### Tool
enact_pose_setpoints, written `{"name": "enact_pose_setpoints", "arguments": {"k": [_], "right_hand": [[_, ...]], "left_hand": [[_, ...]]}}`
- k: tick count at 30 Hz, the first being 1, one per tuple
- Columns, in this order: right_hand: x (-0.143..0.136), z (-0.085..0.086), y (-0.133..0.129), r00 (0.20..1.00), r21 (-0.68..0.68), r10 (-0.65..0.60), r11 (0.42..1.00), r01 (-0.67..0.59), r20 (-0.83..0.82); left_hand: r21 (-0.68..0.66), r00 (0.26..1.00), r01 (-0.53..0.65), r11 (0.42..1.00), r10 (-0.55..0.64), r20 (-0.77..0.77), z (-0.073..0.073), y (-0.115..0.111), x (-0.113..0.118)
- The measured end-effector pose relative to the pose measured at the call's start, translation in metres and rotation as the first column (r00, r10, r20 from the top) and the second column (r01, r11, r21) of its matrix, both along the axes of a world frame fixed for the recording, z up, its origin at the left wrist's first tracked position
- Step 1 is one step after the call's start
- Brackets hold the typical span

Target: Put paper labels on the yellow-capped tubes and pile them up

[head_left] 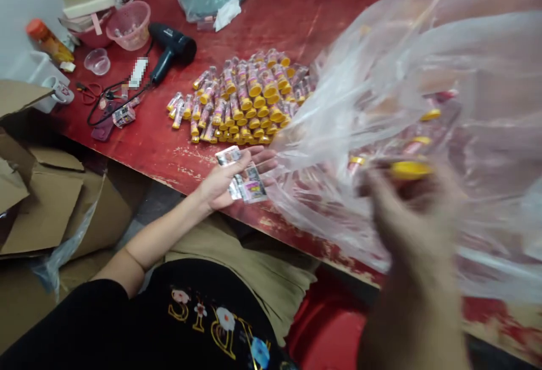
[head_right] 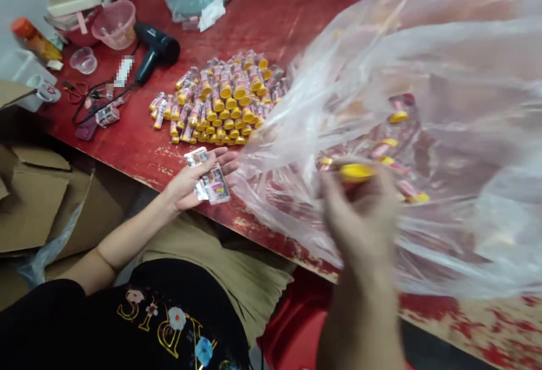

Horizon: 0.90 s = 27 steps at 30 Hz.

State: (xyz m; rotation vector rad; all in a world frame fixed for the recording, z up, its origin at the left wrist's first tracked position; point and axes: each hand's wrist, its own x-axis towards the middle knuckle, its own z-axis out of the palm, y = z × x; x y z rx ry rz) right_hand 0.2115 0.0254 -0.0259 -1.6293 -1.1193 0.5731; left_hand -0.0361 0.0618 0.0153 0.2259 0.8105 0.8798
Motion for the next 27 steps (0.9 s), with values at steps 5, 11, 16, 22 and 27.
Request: {"name": "enact_pose_setpoints", "arguments": {"k": [5,11,16,22,27], "right_hand": [[-0.093,-0.008,-0.016,0.973,0.045,0.180,0.983,-0.176,-0.144],[-0.086,-0.029,-0.013,0.973,0.024,0.111,0.994,-0.108,-0.200],[-0.074,-0.018,-0.015,0.956,0.023,0.170,0.985,-0.169,-0.238],[-0.082,-0.010,-0.020,0.915,-0.012,0.223,0.971,-0.241,-0.337],[-0.087,-0.013,-0.021,0.893,0.066,0.154,0.988,-0.139,-0.423]], "left_hand": [[0.011,0.997,-0.062,0.998,0.063,-0.048,-0.011,-0.020,0.028],[0.060,0.982,-0.068,0.996,0.078,-0.175,-0.022,-0.031,0.019],[0.128,0.937,0.014,0.992,0.031,-0.348,-0.025,-0.038,0.016],[0.120,0.932,-0.193,0.974,0.220,-0.288,-0.018,-0.041,0.031],[-0.029,0.955,-0.246,0.969,0.237,-0.180,-0.007,-0.036,0.030]]}}
